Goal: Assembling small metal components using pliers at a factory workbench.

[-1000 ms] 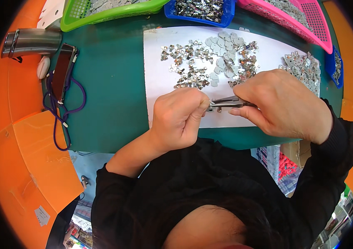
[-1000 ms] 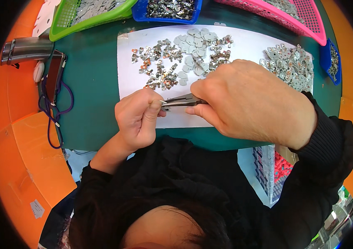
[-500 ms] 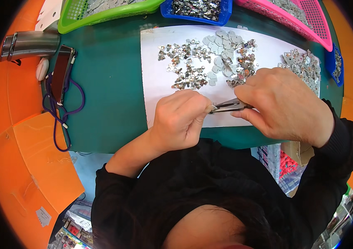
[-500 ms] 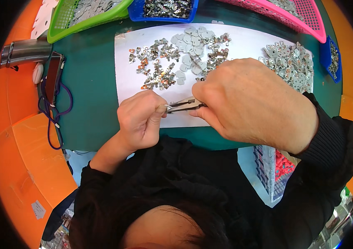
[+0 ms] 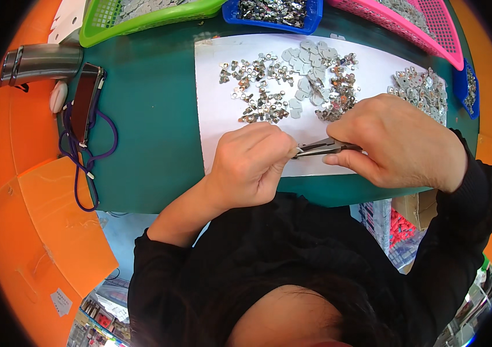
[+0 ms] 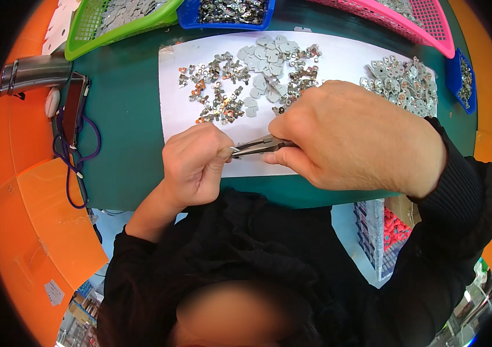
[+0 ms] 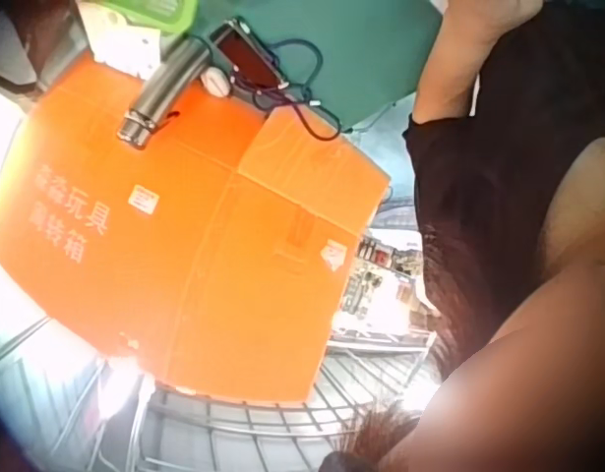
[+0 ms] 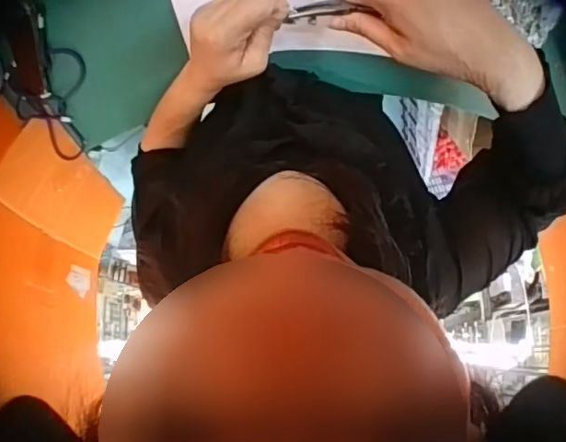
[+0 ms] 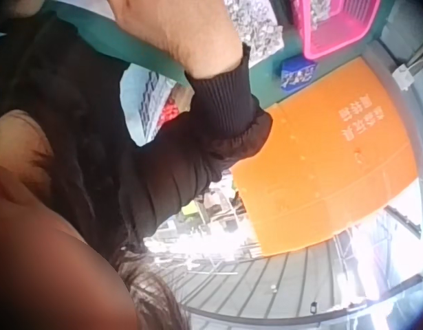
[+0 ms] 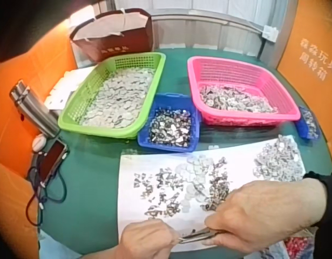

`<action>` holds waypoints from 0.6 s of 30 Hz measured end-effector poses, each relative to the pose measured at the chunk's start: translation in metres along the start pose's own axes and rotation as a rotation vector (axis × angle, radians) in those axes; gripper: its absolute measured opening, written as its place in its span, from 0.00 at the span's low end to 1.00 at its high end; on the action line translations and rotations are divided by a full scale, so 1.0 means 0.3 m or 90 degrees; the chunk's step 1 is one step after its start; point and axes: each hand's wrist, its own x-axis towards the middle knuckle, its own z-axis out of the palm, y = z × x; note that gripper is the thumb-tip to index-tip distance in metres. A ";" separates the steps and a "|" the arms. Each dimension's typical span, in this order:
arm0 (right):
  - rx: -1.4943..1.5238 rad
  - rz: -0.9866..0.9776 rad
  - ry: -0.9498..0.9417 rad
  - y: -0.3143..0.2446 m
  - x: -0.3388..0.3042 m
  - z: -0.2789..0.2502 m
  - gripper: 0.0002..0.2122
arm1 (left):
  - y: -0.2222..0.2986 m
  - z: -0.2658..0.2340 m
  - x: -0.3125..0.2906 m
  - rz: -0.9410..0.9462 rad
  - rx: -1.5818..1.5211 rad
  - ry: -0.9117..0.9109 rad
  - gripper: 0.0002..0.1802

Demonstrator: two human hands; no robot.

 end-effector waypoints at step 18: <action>0.012 0.016 0.005 -0.001 0.006 0.003 0.13 | 0.035 -0.008 -0.010 -0.264 -0.210 -0.041 0.15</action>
